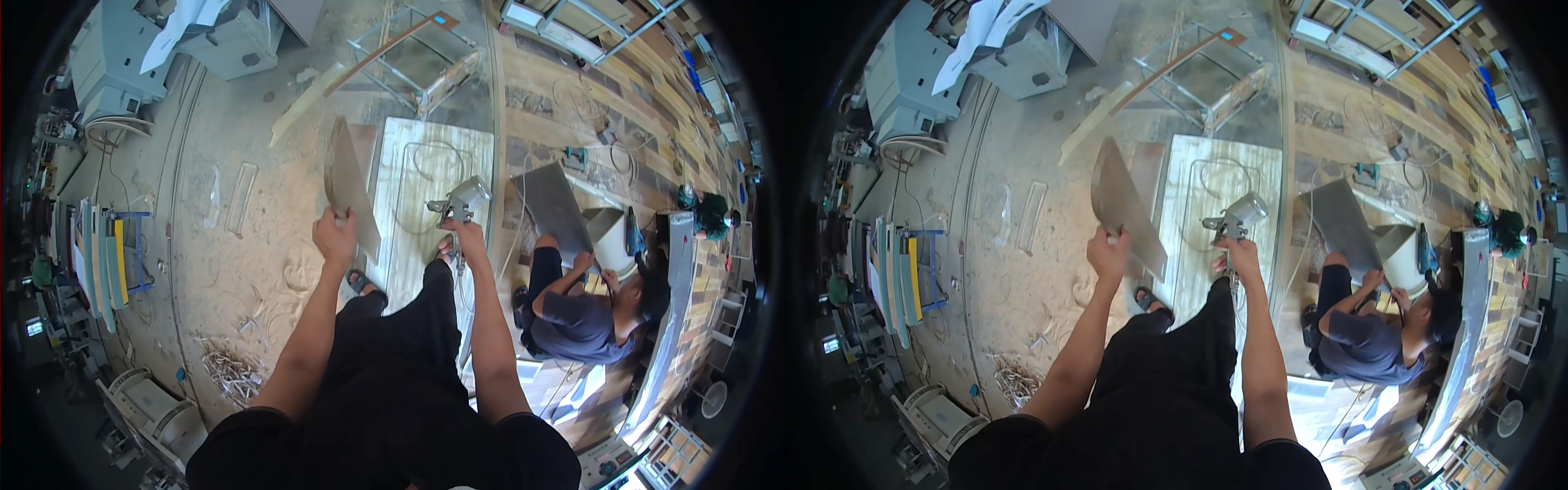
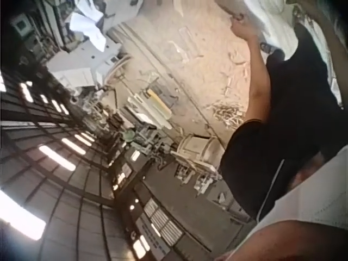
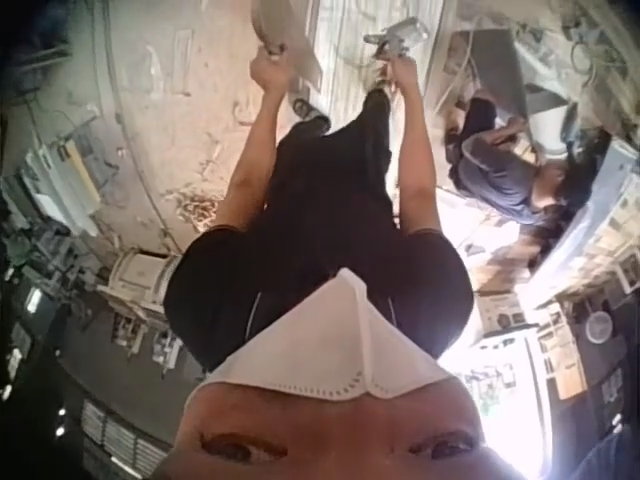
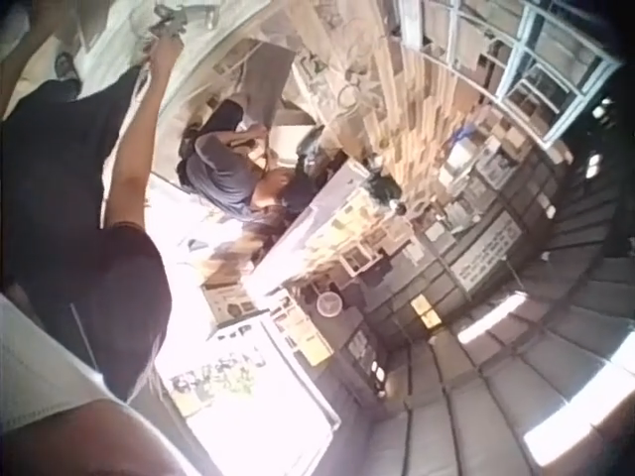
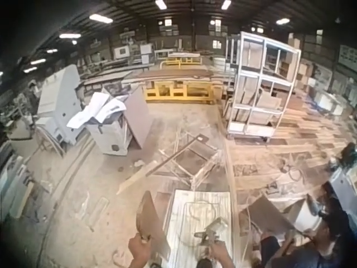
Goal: The person applies a spray coating to curved wood panels using an industrial spray gun in a workshop.
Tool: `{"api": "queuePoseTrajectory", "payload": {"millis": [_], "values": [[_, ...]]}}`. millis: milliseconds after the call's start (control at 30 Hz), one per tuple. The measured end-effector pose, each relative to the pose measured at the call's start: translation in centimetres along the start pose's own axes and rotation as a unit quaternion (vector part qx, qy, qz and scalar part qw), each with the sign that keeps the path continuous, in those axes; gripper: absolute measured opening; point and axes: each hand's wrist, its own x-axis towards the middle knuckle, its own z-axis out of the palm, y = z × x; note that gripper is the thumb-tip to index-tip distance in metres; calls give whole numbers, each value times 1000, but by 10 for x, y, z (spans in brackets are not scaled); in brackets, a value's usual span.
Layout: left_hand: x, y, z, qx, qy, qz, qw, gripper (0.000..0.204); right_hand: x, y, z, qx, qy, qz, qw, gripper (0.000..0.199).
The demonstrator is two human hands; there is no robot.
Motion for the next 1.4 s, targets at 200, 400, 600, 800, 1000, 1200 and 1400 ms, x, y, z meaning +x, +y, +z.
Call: {"api": "queuePoseTrajectory", "payload": {"millis": [200,400,600,800,1000,1200,1400], "values": [[-1,6,17,-35,18,-49,998,28,87,-27,-47,-79,62,2,995,28],[19,38,29,-35,27,-150,988,27,202,-31,-95,-86,153,43,983,35],[33,66,39,-23,45,-175,983,27,280,-70,-115,-42,110,51,992,32],[20,70,45,-16,81,-200,976,31,333,-119,-123,54,101,45,992,28],[-5,67,35,-42,109,-228,967,28,344,-219,-116,180,4,-16,984,27],[-6,53,30,-5,85,-245,966,30,346,-275,-144,99,19,-51,994,33],[8,37,23,4,67,-227,972,35,331,-229,-186,7,186,-81,979,36]]}}
